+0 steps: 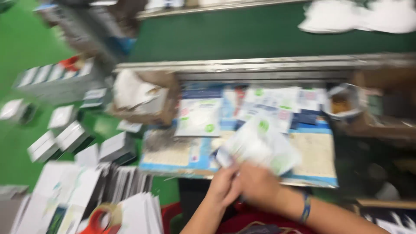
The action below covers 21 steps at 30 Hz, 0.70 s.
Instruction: Packaging face masks into individual wrappers and then into cardboard boxes on a factory line.
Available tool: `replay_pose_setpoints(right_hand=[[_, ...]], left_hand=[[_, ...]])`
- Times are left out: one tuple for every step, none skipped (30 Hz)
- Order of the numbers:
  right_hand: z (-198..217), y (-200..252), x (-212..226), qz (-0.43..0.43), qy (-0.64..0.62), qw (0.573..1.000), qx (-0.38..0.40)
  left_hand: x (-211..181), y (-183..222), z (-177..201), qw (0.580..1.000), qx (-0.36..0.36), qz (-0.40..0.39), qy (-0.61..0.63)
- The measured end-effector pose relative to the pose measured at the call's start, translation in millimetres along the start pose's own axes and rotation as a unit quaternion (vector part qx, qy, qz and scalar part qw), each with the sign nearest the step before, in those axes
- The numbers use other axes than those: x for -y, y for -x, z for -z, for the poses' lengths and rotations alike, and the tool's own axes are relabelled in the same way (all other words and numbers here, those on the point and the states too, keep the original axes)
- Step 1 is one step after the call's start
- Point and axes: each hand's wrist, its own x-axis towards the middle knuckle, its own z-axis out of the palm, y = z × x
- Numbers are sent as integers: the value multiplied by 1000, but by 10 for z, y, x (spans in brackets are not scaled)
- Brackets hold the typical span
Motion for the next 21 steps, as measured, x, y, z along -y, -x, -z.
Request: replay_pose_setpoints(right_hand=[[244,-23,149,-26,10,1000,-2],[478,-51,272,-23,-151,987,47],[685,-53,444,-25,-314,945,84],[964,-184,439,-57,-311,946,70],[1250,-332,406,-19,-282,959,-11],[1537,-492,376,20,-245,965,-88],[1371,-288,220,6,-235,967,-92],[1213,-90,86,-49,-279,956,82],[1040,76,-40,-96,-321,908,250],[981,179,-43,-106,-319,910,242],[934,250,-93,-119,-346,902,230],[878,305,-137,-131,-373,893,217],[882,352,-183,-130,-369,894,218],[868,386,-224,-159,-371,900,165],[797,396,-214,-181,-382,899,115],[869,368,-238,-172,-390,896,121],[884,298,-247,-211,-366,901,93],[879,207,-258,-249,-341,904,66],[895,148,-211,-230,-357,901,85],[920,87,-171,-233,-360,902,55],[984,33,-162,-237,-358,903,22]], left_hand=[[84,156,34,1000,6,27,-6],[156,289,75,995,38,37,-82],[226,478,148,984,70,54,-157],[404,461,435,980,76,88,-162],[577,454,721,889,140,32,-435],[726,479,1009,719,206,-35,-663],[801,456,1172,716,222,-27,-661],[858,449,1332,702,213,-4,-680],[857,457,1501,684,199,18,-702],[864,474,1744,679,210,24,-703],[880,427,1973,691,170,-18,-703],[876,380,2208,701,129,-59,-699],[756,359,1725,702,130,-64,-698],[618,349,1260,661,97,-191,-720],[456,475,831,605,49,-310,-732],[250,440,307,603,36,-309,-734],[41,555,-173,559,26,-369,-742],[-174,726,-636,509,17,-424,-749],[-249,751,-733,506,-15,-423,-752],[-335,771,-833,525,9,-406,-748],[-422,747,-948,545,38,-393,-739]])
